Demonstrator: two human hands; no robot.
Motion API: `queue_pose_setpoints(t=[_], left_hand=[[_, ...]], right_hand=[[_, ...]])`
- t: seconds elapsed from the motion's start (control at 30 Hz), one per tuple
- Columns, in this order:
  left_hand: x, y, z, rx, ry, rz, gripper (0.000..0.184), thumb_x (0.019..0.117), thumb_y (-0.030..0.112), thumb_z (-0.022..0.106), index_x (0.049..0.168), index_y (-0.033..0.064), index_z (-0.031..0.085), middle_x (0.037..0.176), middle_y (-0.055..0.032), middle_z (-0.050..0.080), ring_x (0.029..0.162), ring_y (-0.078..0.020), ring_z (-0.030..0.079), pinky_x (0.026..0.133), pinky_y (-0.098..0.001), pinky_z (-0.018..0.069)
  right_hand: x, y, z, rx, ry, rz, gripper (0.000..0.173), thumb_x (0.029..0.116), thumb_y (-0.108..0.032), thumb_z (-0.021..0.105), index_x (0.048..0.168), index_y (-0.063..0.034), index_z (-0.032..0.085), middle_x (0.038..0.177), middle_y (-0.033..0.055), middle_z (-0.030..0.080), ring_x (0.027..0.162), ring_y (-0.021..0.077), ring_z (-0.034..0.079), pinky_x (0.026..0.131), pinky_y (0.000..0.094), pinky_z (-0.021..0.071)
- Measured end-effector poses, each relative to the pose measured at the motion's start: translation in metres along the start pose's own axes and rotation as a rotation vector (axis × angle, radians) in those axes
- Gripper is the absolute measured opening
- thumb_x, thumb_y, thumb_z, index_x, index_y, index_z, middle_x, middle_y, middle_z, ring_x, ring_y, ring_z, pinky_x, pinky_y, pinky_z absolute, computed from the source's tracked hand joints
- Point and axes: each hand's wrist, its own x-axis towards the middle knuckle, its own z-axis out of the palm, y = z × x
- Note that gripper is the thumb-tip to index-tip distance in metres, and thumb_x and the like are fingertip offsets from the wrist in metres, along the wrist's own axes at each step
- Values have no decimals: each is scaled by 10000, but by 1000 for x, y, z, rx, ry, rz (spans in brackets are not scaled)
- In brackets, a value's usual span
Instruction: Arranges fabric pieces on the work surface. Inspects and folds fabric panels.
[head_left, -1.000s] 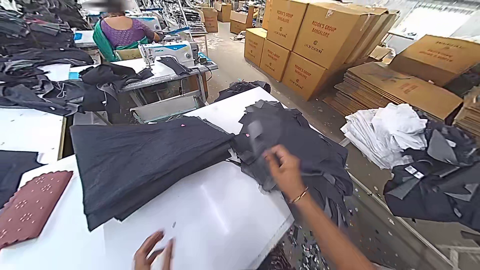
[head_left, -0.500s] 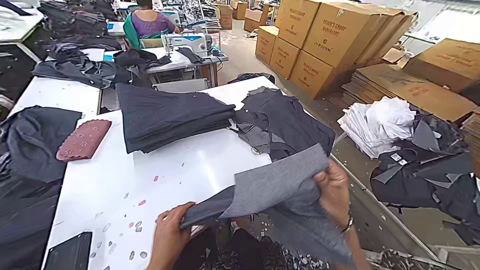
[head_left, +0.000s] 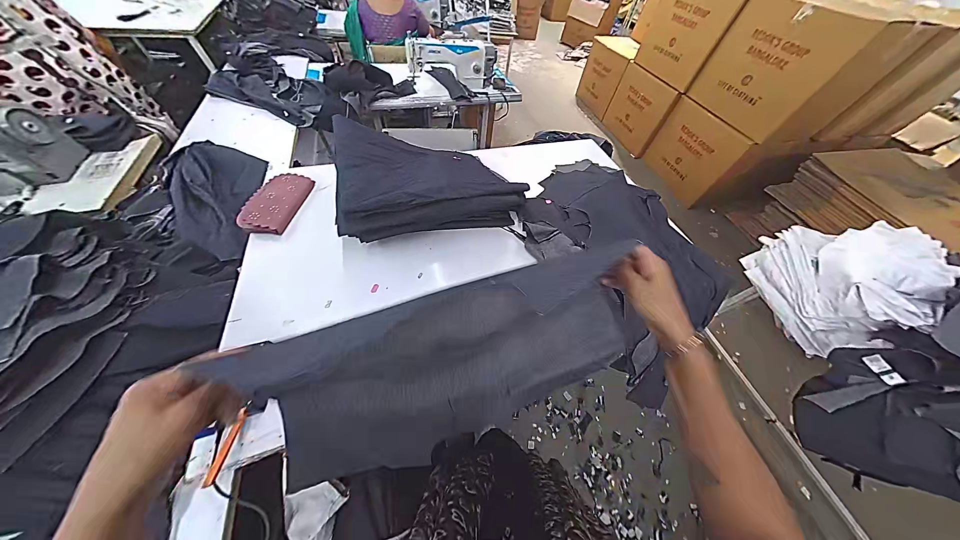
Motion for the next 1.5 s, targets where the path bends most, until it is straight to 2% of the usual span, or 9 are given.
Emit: queue_pose_setpoints(t=[0.13, 0.23, 0.4, 0.67, 0.77, 1.0, 1.23, 1.4, 1.5], left_hand=[[78, -17, 42, -49, 251, -225, 314, 1097, 186, 412, 1205, -59, 575, 998, -109, 703, 841, -132, 726, 784, -311, 611], [97, -48, 82, 267, 132, 33, 736, 1010, 283, 622, 1518, -140, 299, 1552, -399, 300, 1464, -511, 310, 1196, -630, 243], [12, -90, 177, 755, -571, 149, 1301, 675, 687, 824, 1608, -7, 239, 1673, -280, 142, 1555, -451, 132, 1214, -681, 114], [-53, -134, 189, 926, -179, 524, 1150, 385, -27, 887, 1477, 104, 552, 1508, -137, 542, 1330, -390, 562, 942, -641, 473], [-44, -109, 167, 830, -368, 376, 1060, 446, -84, 866, 1443, 166, 606, 1519, -83, 543, 1342, -369, 559, 911, -658, 467], [108, -35, 154, 717, -624, -277, 296, 1017, 151, 566, 1263, 65, 706, 1196, -248, 700, 1155, -469, 645, 990, -667, 470], [240, -78, 156, 557, -574, -404, 385, 911, 324, 782, 1094, -10, 723, 1066, -252, 696, 1063, -415, 649, 957, -636, 464], [237, -87, 156, 499, -480, -408, 353, 908, 304, 785, 1105, 16, 728, 1051, -234, 707, 1042, -415, 659, 948, -647, 468], [234, -92, 156, 477, -447, -399, 354, 900, 308, 789, 1116, 33, 735, 1066, -225, 715, 1055, -408, 664, 963, -643, 463]], right_hand=[[73, 51, 92, 42, -32, 16, 303, 1051, -14, 473, 1335, 71, 538, 1152, 228, 679, 979, 249, 717, 897, 409, 587], [76, 77, 150, -48, -179, -87, 846, 975, -276, 687, 1588, 50, 203, 1615, 285, 301, 1467, 368, 391, 1193, 484, 364], [-20, 120, 192, -611, -896, -287, 1193, 741, -747, 727, 1631, -105, 259, 1706, 118, 195, 1579, 369, 103, 1204, 715, 65], [6, 104, 192, -766, -1077, -524, 1008, 726, -411, 890, 1586, -258, 387, 1611, 105, 410, 1545, 416, 209, 1140, 785, 87], [39, 89, 192, -911, -1326, -329, 611, 856, -246, 819, 1394, -102, 570, 1290, 215, 643, 1329, 450, 502, 1132, 758, 166], [136, 80, 188, -597, -1272, -158, 235, 889, -171, 707, 1000, 33, 675, 1111, 236, 631, 1075, 386, 605, 901, 558, 465], [183, 106, 232, -107, -1318, 548, 743, 822, -41, 829, 1430, 45, 410, 1195, 193, 624, 960, 133, 624, 872, 307, 521], [200, 113, 255, -98, -1373, 430, 546, 827, -50, 820, 1288, -13, 530, 909, 24, 594, 751, 52, 553, 728, 243, 491], [202, 103, 264, -267, -1585, 213, 542, 855, -120, 818, 1329, 22, 599, 1114, 183, 637, 947, 209, 583, 879, 393, 481]])
